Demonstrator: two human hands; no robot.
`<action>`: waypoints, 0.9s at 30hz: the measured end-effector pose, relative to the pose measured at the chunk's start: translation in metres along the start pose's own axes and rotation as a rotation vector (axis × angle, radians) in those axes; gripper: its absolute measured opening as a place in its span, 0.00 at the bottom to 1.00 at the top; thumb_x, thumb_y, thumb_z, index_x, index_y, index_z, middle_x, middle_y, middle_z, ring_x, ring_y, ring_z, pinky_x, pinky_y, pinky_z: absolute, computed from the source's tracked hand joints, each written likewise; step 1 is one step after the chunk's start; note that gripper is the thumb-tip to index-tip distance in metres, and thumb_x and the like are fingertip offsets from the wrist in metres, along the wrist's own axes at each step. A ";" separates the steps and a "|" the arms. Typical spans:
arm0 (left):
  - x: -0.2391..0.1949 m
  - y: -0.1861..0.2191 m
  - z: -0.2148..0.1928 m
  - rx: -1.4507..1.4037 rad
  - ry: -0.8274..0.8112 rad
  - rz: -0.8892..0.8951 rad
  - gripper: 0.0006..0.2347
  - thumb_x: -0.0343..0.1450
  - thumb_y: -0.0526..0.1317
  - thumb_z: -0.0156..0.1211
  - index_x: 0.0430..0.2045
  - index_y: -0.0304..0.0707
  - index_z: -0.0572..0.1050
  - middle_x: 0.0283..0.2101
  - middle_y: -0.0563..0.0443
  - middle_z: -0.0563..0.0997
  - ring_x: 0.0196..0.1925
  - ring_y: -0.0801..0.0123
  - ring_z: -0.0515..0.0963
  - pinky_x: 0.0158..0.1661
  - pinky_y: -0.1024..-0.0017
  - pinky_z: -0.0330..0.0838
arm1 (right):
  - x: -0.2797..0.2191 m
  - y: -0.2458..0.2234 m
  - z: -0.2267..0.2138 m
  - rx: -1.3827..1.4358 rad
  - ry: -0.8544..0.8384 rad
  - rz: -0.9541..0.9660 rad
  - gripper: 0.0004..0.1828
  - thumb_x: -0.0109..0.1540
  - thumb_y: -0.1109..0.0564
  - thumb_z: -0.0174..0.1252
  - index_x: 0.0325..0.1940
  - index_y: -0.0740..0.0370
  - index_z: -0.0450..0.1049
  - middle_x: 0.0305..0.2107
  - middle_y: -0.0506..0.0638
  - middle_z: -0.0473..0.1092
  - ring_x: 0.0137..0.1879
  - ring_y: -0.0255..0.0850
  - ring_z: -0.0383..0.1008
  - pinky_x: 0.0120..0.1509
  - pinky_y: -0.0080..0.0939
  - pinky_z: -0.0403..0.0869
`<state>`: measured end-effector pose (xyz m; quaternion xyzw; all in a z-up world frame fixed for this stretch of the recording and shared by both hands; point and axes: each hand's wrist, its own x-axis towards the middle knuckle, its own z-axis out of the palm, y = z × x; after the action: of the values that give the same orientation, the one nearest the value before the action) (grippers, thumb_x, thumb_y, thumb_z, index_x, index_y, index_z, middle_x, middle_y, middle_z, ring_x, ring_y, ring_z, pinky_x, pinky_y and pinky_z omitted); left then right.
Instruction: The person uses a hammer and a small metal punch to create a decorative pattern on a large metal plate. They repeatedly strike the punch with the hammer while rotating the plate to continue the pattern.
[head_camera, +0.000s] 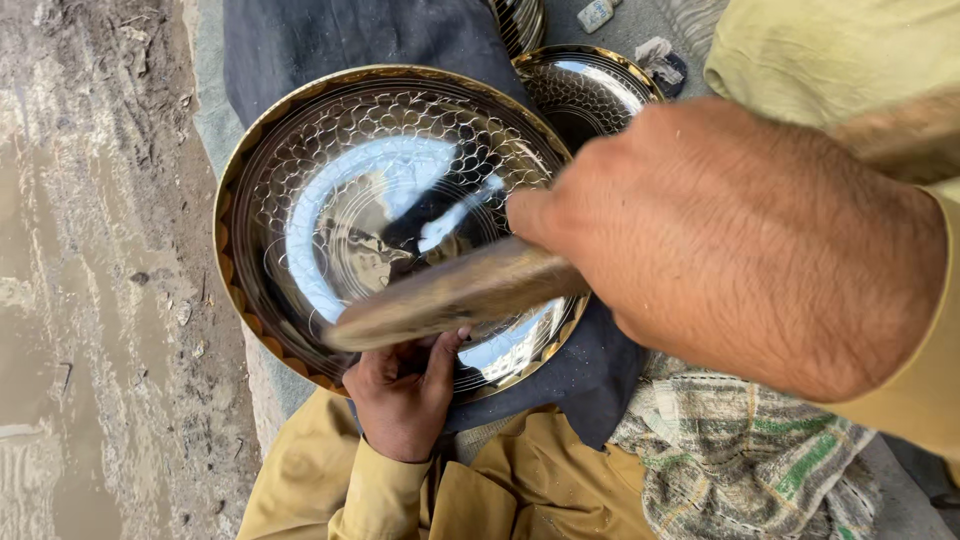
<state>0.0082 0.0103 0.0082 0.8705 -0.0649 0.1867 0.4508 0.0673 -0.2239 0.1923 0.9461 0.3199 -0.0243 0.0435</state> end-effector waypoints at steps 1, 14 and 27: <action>0.002 0.000 -0.001 -0.031 -0.032 -0.005 0.10 0.67 0.30 0.72 0.38 0.29 0.77 0.33 0.47 0.87 0.34 0.75 0.88 0.36 0.79 0.80 | 0.000 0.000 -0.001 -0.034 -0.081 0.034 0.19 0.52 0.58 0.64 0.47 0.53 0.72 0.23 0.52 0.74 0.28 0.50 0.79 0.33 0.51 0.78; 0.042 0.002 -0.014 -0.055 -0.495 0.191 0.13 0.69 0.34 0.68 0.47 0.34 0.76 0.38 0.48 0.87 0.40 0.66 0.90 0.39 0.72 0.83 | -0.072 0.012 0.117 0.519 0.096 0.362 0.22 0.49 0.62 0.62 0.48 0.58 0.71 0.22 0.55 0.75 0.28 0.52 0.80 0.33 0.53 0.76; 0.080 0.011 -0.005 0.163 -1.060 0.598 0.18 0.68 0.38 0.64 0.54 0.43 0.77 0.37 0.44 0.86 0.36 0.50 0.85 0.38 0.56 0.77 | -0.119 -0.114 0.229 0.834 0.440 0.962 0.21 0.54 0.49 0.70 0.44 0.59 0.72 0.23 0.59 0.77 0.29 0.52 0.81 0.35 0.51 0.75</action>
<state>0.0777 0.0127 0.0500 0.8206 -0.5072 -0.1491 0.2172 -0.1006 -0.2273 -0.0342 0.9038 -0.1719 0.0694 -0.3858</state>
